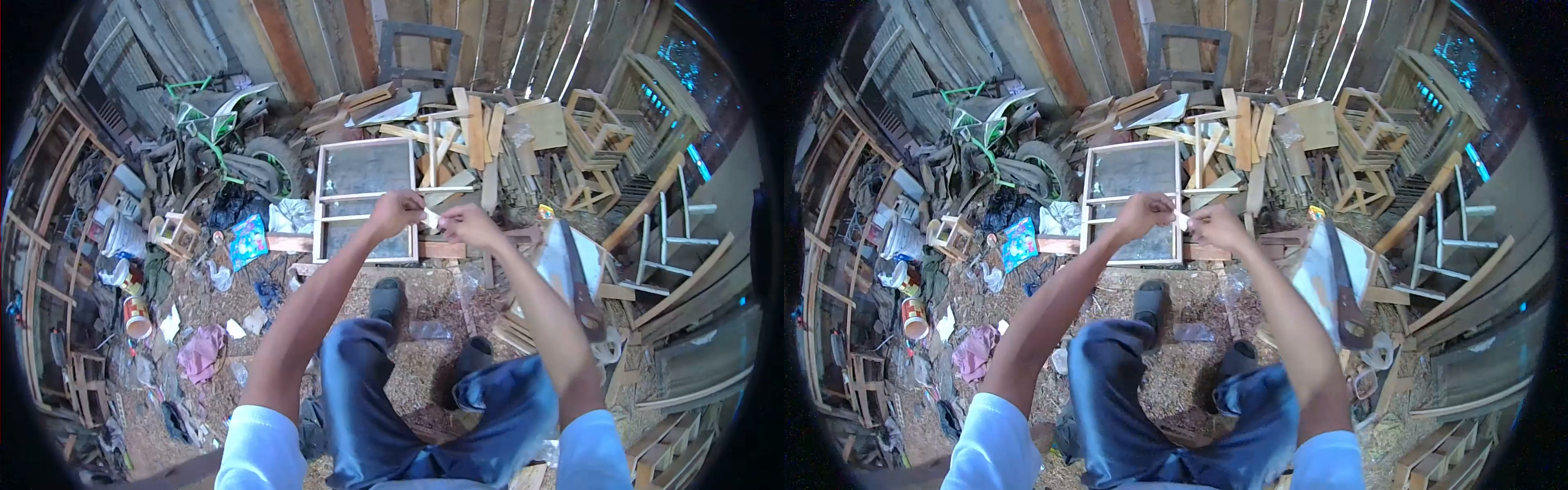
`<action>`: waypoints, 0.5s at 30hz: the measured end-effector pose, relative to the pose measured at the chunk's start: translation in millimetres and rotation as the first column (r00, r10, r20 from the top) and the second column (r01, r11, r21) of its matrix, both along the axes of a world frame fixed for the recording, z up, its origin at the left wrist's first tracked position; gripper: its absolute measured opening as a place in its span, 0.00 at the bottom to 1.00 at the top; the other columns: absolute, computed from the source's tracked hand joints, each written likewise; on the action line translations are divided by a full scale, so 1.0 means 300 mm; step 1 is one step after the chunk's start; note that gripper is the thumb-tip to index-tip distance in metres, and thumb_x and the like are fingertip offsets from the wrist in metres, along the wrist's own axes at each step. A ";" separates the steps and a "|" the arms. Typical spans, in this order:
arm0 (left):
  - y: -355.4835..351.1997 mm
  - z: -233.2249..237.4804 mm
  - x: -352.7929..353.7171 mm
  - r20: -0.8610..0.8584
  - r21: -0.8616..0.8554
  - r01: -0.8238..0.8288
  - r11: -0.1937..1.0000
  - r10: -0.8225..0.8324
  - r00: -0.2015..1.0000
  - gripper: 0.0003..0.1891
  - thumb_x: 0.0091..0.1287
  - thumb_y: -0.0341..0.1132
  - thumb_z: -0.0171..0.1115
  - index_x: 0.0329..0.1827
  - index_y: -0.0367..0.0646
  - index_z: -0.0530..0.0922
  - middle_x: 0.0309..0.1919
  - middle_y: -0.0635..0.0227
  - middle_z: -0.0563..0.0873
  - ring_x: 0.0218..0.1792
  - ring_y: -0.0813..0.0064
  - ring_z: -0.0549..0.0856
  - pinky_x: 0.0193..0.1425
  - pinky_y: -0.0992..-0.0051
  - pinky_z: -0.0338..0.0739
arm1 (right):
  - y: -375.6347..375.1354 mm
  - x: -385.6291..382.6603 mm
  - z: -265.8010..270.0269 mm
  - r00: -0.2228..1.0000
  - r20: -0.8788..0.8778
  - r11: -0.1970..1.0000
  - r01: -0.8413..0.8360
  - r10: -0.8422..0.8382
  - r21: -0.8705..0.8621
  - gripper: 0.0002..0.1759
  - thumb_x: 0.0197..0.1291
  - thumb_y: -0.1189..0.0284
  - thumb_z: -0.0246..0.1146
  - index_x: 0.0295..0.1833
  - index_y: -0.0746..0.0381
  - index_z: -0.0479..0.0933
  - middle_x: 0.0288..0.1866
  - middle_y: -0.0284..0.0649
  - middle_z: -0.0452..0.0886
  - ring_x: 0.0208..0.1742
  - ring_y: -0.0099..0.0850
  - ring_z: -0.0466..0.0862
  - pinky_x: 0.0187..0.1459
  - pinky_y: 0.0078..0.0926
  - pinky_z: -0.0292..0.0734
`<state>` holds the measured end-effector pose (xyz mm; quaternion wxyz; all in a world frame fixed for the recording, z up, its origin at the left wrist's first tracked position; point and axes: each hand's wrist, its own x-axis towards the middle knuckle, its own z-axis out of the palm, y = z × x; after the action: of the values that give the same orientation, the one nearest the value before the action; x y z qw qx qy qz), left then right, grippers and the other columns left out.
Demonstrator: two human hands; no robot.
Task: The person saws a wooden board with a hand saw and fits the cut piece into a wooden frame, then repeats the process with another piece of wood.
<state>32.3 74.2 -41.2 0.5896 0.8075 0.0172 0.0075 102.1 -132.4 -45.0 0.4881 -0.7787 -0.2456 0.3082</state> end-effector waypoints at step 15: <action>0.218 -1.112 0.155 -0.183 0.232 -0.209 0.950 0.254 0.950 0.15 0.62 0.35 0.67 0.47 0.33 0.81 0.32 0.58 0.87 0.31 0.76 0.86 0.36 0.76 0.80 | 0.314 0.045 -1.023 0.833 0.009 0.830 0.552 -0.553 -0.085 0.06 0.51 0.74 0.69 0.32 0.67 0.84 0.29 0.44 0.86 0.26 0.31 0.86 0.31 0.25 0.80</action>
<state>78.8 139.5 -374.7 0.4908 0.8538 0.1737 -0.0071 115.6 -38.1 -351.9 0.5253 -0.8336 0.0068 0.1704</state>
